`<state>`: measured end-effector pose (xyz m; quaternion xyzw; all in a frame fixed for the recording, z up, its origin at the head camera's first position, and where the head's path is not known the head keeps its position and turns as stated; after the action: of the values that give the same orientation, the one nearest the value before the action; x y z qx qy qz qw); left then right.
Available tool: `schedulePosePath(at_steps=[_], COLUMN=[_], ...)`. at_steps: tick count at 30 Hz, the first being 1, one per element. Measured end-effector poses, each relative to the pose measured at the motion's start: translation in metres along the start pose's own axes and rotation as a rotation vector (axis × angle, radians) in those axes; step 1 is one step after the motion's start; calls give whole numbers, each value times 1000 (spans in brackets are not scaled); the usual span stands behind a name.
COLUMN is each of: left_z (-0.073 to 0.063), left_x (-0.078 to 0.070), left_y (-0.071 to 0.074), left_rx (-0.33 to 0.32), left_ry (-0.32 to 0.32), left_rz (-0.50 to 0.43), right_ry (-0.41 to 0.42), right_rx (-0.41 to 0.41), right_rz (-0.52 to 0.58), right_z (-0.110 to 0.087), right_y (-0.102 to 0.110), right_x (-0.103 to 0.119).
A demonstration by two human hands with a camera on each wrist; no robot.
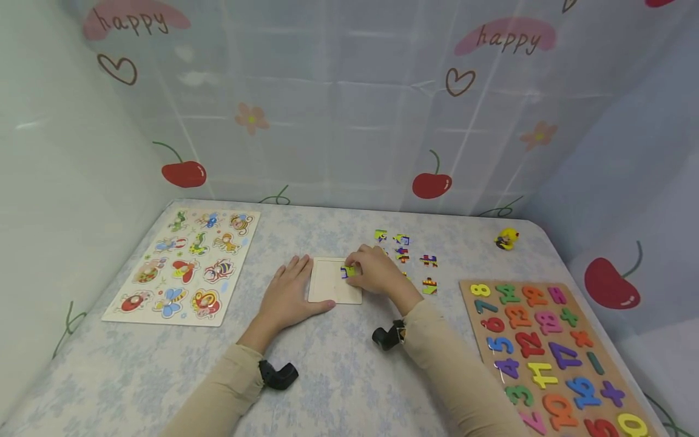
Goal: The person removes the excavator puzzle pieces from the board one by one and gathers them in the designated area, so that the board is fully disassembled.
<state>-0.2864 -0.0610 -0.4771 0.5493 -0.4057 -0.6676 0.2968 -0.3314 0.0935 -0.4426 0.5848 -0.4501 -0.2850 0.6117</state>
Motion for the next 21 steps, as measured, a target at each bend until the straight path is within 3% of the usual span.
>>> schedulePosePath(at_steps=[9,14,21], left_z=[0,0,0], left_x=[1,1,1], left_y=[-1,-1,0], left_rx=[-3,0,3], left_ry=[-4,-2,-2], left_rz=[-5,-4,-12], right_ry=[-2,-4,-112], right_rx=[18,-16,-115], right_rz=[224,337,381], right_z=[-1,-6,-11], right_y=[-1,6,28], right_x=[1,-4,-46])
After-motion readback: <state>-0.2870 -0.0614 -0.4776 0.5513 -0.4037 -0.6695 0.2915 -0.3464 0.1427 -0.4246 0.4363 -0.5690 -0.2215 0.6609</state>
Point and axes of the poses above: each hand's wrist, its own z-axis towards the middle knuckle, its own y-axis out of the back of the hand, x = y × z, the point moved 10 cm from there along z, towards the middle knuckle, and after that the axes turned 10 degrees about -z, right-handed, at the moved point
